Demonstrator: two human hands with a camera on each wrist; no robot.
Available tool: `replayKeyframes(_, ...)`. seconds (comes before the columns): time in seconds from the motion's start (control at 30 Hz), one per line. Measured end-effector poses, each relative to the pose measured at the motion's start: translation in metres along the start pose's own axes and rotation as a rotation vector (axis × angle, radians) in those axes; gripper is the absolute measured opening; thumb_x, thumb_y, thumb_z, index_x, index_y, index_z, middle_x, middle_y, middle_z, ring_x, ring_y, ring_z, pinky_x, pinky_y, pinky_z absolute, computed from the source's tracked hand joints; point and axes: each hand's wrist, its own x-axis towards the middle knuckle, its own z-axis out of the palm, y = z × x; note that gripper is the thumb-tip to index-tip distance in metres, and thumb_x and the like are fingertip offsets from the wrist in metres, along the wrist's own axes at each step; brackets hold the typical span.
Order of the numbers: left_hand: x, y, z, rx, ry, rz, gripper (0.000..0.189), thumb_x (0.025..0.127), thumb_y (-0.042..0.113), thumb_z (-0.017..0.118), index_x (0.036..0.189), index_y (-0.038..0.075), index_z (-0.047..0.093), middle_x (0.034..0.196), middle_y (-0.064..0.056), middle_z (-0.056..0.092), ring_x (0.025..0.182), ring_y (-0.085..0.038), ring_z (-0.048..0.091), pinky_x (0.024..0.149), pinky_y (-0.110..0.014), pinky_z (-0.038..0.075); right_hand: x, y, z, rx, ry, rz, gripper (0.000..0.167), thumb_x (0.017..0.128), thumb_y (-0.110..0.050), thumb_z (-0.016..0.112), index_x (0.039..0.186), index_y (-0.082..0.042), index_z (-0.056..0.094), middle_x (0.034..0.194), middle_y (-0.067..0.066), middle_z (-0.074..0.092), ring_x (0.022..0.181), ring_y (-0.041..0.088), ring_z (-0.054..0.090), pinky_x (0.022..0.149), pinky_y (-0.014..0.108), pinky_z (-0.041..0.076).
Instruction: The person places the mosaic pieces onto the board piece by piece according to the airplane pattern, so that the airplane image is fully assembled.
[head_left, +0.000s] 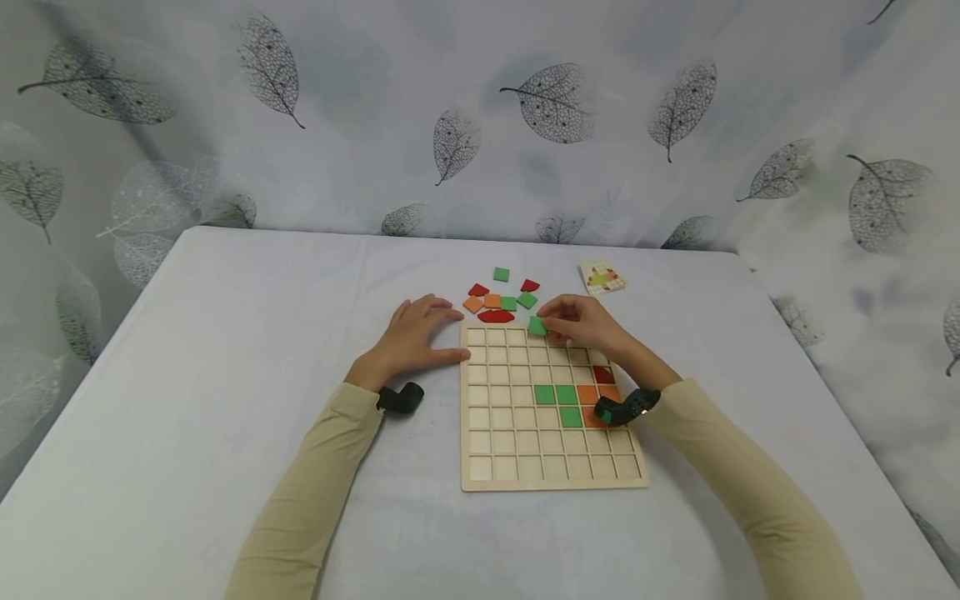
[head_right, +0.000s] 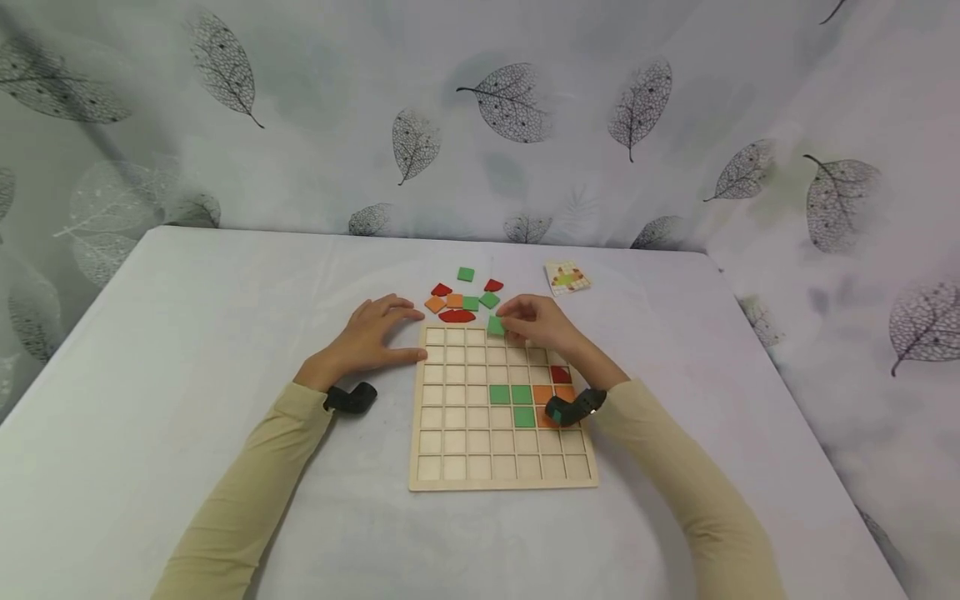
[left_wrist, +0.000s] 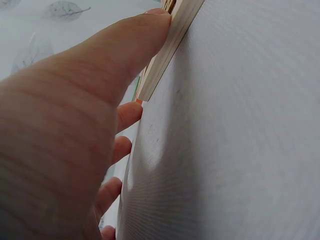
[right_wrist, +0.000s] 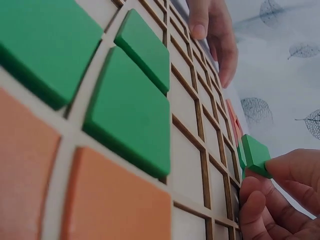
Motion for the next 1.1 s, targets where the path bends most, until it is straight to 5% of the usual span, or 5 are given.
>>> replayKeyframes(1.1,0.000,0.001,-0.001,-0.021,-0.009,-0.001,0.066,0.083,0.052,0.072,0.136,0.017,0.056,0.143,-0.007,0.043,0.140,-0.026,0.031,0.119,-0.051,0.005,-0.034,-0.001,0.006,-0.011,-0.149,-0.066,0.021,0.096,-0.008,0.061,0.113,0.004,0.063,0.091,0.012,0.065,0.074,0.017,0.062,0.065,0.025,0.054)
